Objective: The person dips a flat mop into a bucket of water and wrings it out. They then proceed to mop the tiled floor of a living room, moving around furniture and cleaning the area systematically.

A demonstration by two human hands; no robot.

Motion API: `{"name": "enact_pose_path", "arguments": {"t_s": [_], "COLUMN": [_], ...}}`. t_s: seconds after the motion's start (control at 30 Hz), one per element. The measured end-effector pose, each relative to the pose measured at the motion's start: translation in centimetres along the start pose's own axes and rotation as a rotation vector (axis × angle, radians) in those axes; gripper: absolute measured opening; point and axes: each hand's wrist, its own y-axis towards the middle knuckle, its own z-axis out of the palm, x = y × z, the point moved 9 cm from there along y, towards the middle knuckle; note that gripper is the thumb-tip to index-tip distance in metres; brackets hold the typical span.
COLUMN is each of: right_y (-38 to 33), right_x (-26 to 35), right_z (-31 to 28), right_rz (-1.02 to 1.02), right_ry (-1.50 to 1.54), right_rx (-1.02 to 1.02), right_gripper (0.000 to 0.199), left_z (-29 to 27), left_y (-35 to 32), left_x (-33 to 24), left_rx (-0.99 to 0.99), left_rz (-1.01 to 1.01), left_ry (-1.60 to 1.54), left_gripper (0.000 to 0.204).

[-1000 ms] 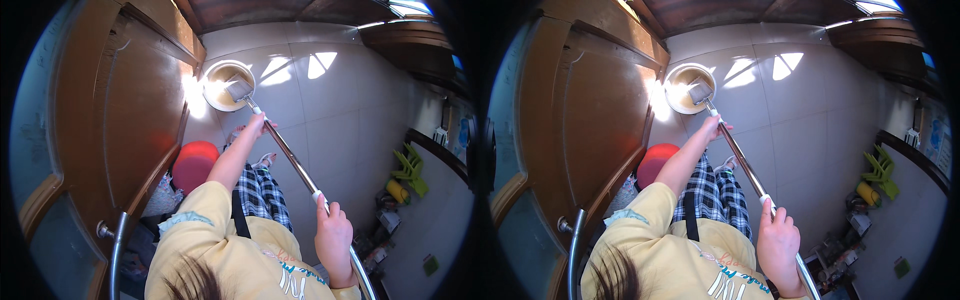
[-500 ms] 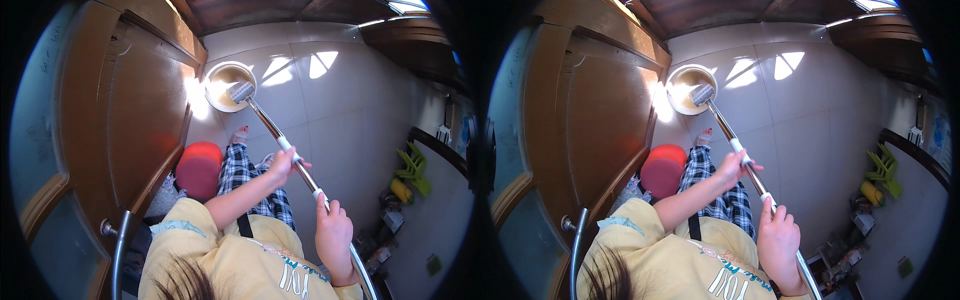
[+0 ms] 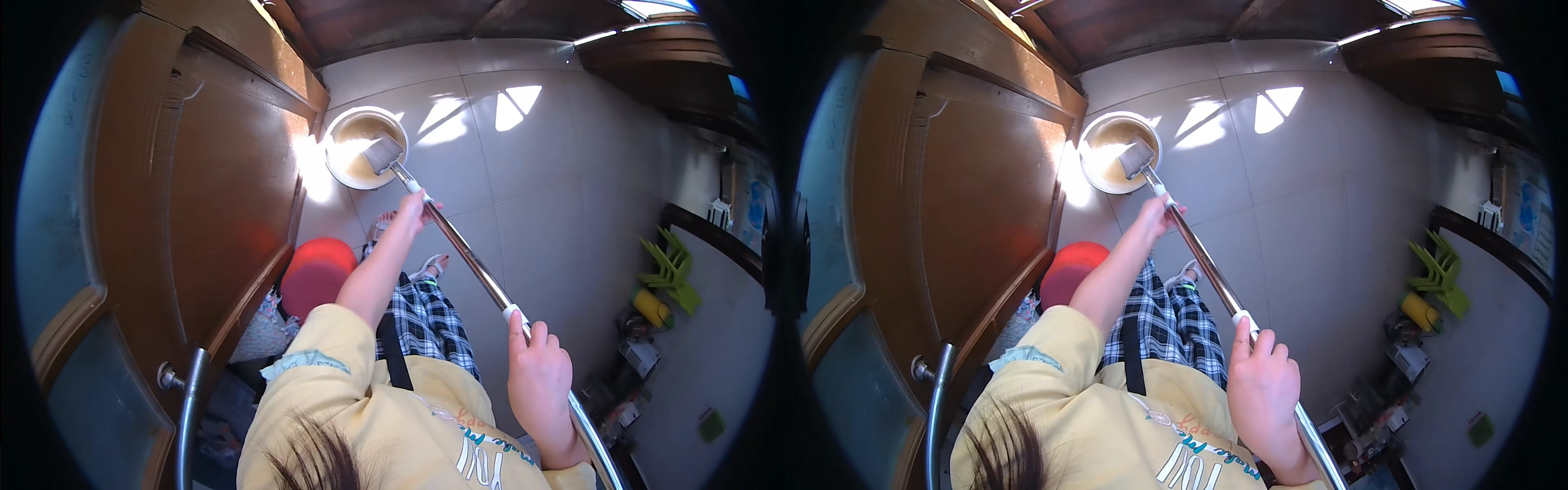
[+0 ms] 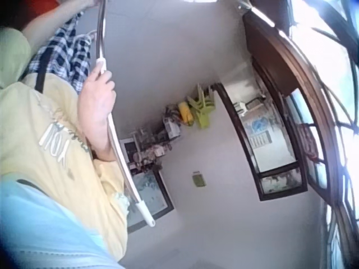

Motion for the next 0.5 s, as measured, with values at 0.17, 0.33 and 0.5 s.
{"name": "enact_pose_path", "arguments": {"t_s": [0.17,0.33,0.5], "right_y": [-0.1,0.0,-0.1], "right_x": [-0.3,-0.5,-0.9], "right_z": [-0.3,-0.6,0.6], "right_rz": [-0.006,-0.007,0.01], "right_ry": [-0.029,-0.046,0.001], "right_rx": [-0.049,-0.067,-0.009], "right_gripper": [0.034,0.033,0.035], "left_z": [7.2,8.6,4.8], "left_y": [-17.8,-20.9,-10.2], "left_x": [5.2,4.9,2.4], "left_rx": [0.411,0.51,0.184], "left_rz": [-0.163,-0.115,0.004], "left_ry": [-0.154,-0.153,0.091], "left_gripper": [0.019,0.017,0.024]}}
